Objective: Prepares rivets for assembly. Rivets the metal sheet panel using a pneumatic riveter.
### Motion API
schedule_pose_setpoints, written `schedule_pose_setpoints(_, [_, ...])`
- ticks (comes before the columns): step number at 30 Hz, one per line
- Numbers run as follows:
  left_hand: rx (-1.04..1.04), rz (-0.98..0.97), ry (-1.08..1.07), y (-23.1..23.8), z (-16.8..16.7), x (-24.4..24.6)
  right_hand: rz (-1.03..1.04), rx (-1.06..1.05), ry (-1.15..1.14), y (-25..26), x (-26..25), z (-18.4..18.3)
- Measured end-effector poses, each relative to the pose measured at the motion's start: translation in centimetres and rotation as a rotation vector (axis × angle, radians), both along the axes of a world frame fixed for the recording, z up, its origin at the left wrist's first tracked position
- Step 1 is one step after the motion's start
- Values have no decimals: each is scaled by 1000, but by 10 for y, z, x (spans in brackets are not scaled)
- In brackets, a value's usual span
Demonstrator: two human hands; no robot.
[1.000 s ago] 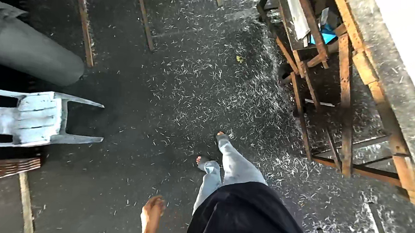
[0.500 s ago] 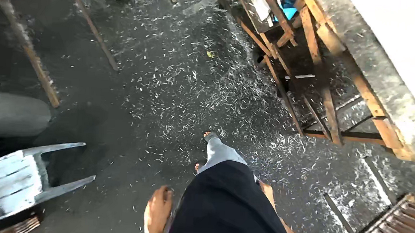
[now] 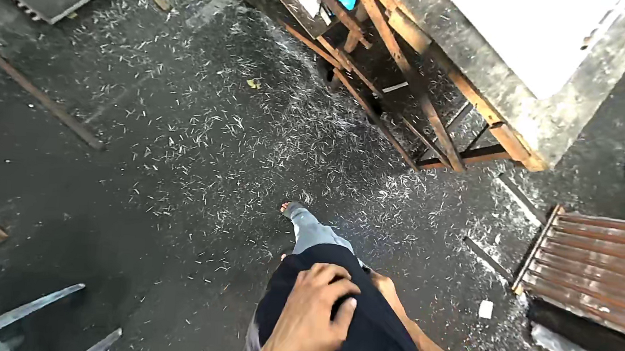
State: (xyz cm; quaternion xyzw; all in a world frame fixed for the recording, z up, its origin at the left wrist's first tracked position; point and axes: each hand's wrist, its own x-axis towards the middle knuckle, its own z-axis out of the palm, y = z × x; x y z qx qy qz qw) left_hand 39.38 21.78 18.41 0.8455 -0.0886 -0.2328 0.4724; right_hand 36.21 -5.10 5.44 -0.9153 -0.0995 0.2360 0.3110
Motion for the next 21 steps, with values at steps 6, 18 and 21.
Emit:
schedule_pose_setpoints(6, [-134,81,-36,9,-9,-13,59,-8,-33,-3,-11,-4])
schedule_pose_setpoints(18, [-128,94,-69,17,-13,-21,168,239,141,-16,18,12])
schedule_pose_setpoints(21, [-144,105,-74,19,-14,-23,211,212,316,-23,36,16])
